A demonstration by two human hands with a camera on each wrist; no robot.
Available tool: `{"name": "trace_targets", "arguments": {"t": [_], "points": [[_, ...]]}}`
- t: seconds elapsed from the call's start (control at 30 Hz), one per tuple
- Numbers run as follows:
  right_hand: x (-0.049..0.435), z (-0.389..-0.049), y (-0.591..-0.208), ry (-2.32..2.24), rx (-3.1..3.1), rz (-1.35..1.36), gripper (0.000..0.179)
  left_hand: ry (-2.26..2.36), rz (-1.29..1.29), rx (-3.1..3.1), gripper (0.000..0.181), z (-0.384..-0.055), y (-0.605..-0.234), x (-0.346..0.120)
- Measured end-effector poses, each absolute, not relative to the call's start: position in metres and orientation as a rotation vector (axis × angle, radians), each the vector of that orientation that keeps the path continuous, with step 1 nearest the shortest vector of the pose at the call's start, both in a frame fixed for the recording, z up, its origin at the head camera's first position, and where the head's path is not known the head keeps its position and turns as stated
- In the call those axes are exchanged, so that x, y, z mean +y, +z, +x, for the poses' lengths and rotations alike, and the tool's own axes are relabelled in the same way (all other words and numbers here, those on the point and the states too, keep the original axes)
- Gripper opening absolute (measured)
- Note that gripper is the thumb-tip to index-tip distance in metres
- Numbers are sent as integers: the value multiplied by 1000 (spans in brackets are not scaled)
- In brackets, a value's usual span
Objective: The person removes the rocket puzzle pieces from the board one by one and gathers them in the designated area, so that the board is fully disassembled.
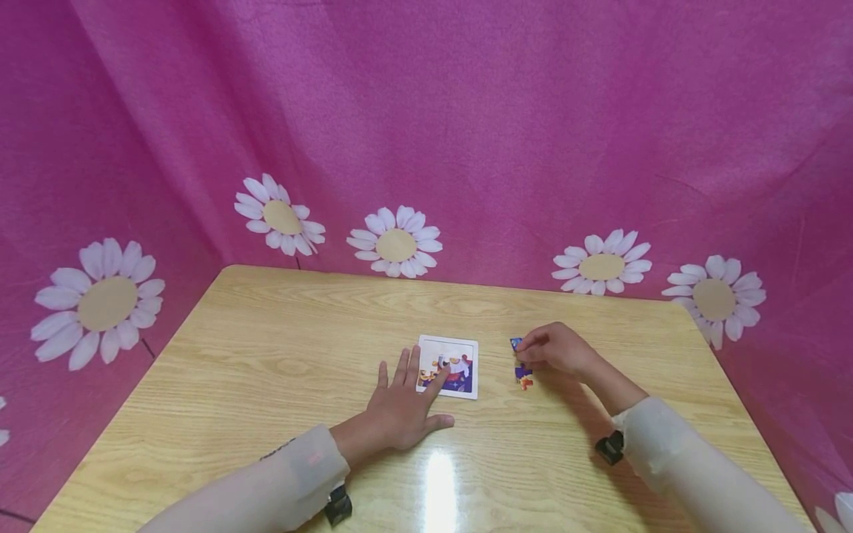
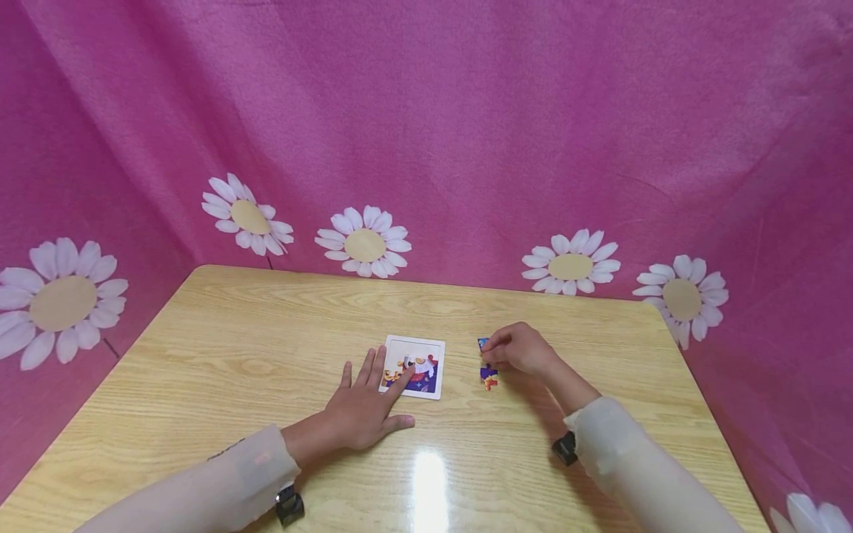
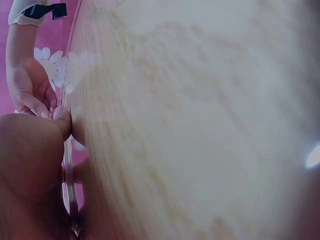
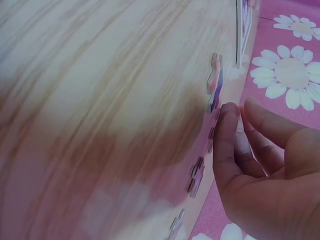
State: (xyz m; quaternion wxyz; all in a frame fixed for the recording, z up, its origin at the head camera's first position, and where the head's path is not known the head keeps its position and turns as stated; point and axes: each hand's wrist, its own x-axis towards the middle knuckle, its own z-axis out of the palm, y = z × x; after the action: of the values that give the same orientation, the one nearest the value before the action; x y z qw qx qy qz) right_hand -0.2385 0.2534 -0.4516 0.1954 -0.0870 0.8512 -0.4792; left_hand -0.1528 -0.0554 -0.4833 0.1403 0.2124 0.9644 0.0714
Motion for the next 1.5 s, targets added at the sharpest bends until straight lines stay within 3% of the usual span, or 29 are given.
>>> {"name": "trace_targets", "arguments": {"t": [1.5], "points": [[165,-255,-456,-1365,2411,-443,20,195,613,2775,82,-153,-482,-55]]}}
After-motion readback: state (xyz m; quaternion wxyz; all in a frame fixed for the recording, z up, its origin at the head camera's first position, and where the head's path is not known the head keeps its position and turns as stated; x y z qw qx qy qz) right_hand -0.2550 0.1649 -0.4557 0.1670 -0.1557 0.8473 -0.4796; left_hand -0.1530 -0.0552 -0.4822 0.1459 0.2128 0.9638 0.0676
